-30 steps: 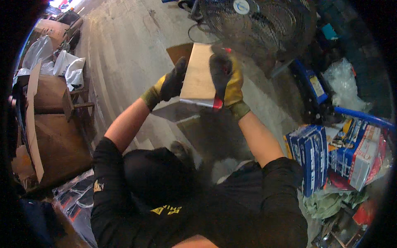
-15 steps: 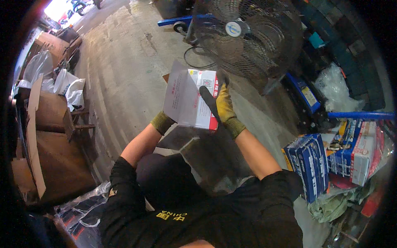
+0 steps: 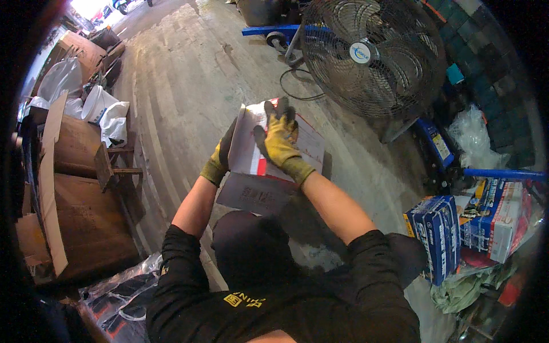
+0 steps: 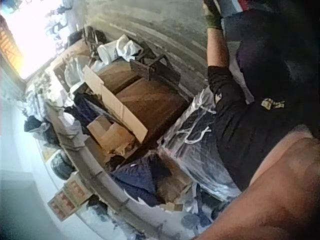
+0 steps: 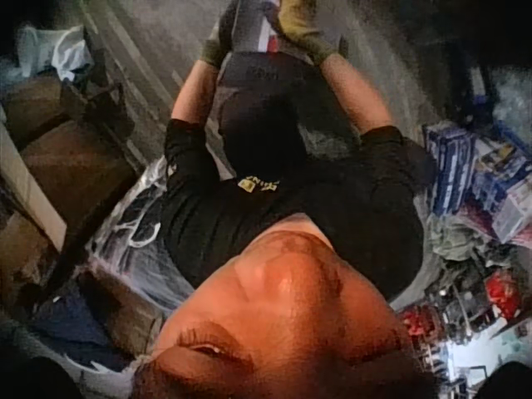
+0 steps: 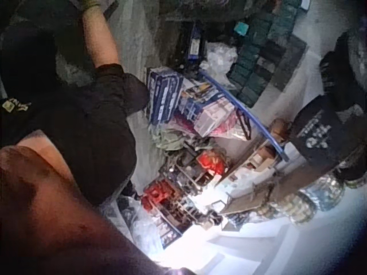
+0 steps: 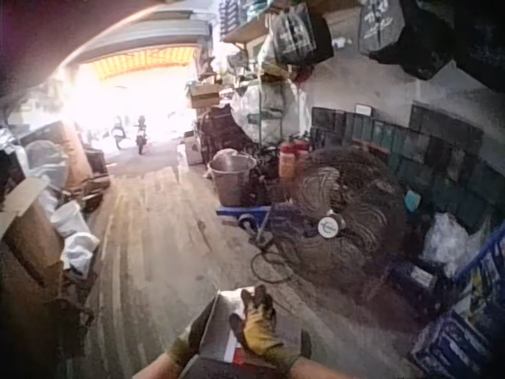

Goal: The person kneels beside a blue scooter and uses a red air hose to inflate the rear tire. They then stand, walk into a cluttered workshop, and pick up several tools from the floor. The person retrieves a cardboard box containing batteries, opens it, and removes the batteries.

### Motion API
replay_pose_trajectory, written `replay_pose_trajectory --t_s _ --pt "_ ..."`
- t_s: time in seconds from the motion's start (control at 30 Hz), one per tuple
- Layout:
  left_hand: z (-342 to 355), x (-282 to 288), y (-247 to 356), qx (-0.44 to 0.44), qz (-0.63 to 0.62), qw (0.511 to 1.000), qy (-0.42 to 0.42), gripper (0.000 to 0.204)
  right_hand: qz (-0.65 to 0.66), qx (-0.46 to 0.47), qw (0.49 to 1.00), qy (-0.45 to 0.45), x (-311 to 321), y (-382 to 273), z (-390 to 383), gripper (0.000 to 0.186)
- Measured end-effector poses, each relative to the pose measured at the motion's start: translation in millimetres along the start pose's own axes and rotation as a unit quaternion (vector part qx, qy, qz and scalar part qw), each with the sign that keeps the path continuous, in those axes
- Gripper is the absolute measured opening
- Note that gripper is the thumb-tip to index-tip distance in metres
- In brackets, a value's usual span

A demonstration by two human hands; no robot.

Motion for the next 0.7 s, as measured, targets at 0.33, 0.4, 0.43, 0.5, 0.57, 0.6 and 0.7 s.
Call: replay_pose_trajectory --t_s 0.33,0.4,0.43,0.5,0.57,0.6,0.7 --pt "-35.7 22.4 -81.7 0.402 -0.433 0.806 -0.034 0.068 -0.095 0.159 0.981 -0.058 -59.5 -58.8 31.7 0.051" --pt "-39.5 26.4 -85.9 0.394 -0.362 0.845 -0.018 0.068 -0.091 0.169 0.98 -0.057 -66.9 -59.5 34.2 0.051" --pt "-42.8 24.2 -90.2 0.433 -0.376 0.818 -0.041 0.075 -0.094 0.172 0.979 -0.056 -71.5 -61.1 37.0 0.052" --pt "-46.6 29.4 -94.4 0.444 -0.331 0.833 -0.009 0.076 -0.101 0.175 0.978 -0.058 -81.9 -66.4 43.0 0.052" --pt "-49.5 29.2 -89.8 0.387 -0.346 0.854 -0.039 0.078 -0.117 0.169 0.976 -0.075 -94.9 -72.5 47.3 0.052" --pt "-54.3 30.7 -86.9 0.355 -0.298 0.886 -0.03 0.078 -0.121 0.15 0.975 -0.113 -104.4 -74.1 47.3 0.051" --pt "-70.4 32.5 -78.6 0.281 -0.184 0.942 0.002 0.078 -0.139 0.161 0.965 -0.155 -126.1 -81.9 43.0 0.051"
Point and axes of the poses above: each hand's wrist, its own z-axis towards the middle knuckle, its own x-axis out of the back of the hand, y = z × x, the point moved 5 cm from there along z, towards the middle knuckle, and after that the axes turned 15 degrees about x, right-handed, at the moved point
